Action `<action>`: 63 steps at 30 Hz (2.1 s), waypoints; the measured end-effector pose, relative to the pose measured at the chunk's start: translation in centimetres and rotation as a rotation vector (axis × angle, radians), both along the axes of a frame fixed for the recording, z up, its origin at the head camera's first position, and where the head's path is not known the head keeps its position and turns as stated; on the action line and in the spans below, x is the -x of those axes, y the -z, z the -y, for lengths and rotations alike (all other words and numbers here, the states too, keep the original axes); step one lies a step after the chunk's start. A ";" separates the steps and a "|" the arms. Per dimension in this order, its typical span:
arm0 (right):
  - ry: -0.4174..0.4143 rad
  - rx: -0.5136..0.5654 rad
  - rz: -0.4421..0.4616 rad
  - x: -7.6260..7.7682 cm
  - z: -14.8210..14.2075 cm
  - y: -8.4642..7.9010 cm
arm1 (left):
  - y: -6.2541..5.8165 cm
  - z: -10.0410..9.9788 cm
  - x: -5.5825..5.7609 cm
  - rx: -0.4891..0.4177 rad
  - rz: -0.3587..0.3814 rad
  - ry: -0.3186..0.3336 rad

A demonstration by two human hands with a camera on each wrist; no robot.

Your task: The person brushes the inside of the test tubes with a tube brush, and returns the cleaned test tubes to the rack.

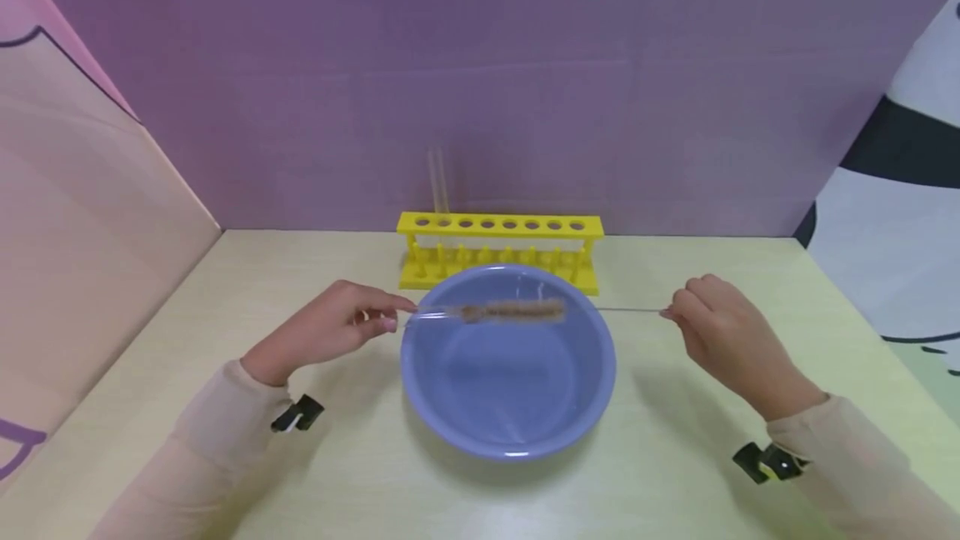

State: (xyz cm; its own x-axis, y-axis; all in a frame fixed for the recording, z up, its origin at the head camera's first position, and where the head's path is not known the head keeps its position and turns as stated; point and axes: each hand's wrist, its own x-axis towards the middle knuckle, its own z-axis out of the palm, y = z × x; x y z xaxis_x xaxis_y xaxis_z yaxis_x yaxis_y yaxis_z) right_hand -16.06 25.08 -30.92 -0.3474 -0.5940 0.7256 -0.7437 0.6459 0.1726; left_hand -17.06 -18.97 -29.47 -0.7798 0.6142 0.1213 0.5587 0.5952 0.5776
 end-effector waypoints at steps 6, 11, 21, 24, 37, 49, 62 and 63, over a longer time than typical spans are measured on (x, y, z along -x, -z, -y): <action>-0.006 -0.015 -0.013 -0.1 -0.1 0.1 | -0.1 0.2 0.0 0.003 0.037 -0.012; -0.010 -0.008 -0.039 -0.2 -0.3 0.2 | -0.2 0.2 0.1 0.002 0.066 0.001; -0.010 0.019 -0.098 -0.3 -0.5 0.2 | -0.5 0.1 0.2 -0.015 0.110 0.035; -0.002 0.015 -0.094 -0.4 -0.7 0.3 | -0.5 0.1 0.2 -0.017 0.122 0.041; -0.010 0.056 -0.172 -0.1 -1.1 0.8 | -0.8 0.4 0.5 -0.001 0.201 0.047; 0.013 0.118 -0.146 -0.7 -3.4 1.3 | 0.3 2.3 0.9 -0.072 0.270 0.008; -0.028 0.156 -0.179 -0.7 -2.8 1.4 | 0.2 1.2 0.9 -0.060 0.326 0.030; -0.032 0.159 -0.180 -0.7 -2.7 1.4 | 0.2 1.2 0.9 -0.060 0.324 0.032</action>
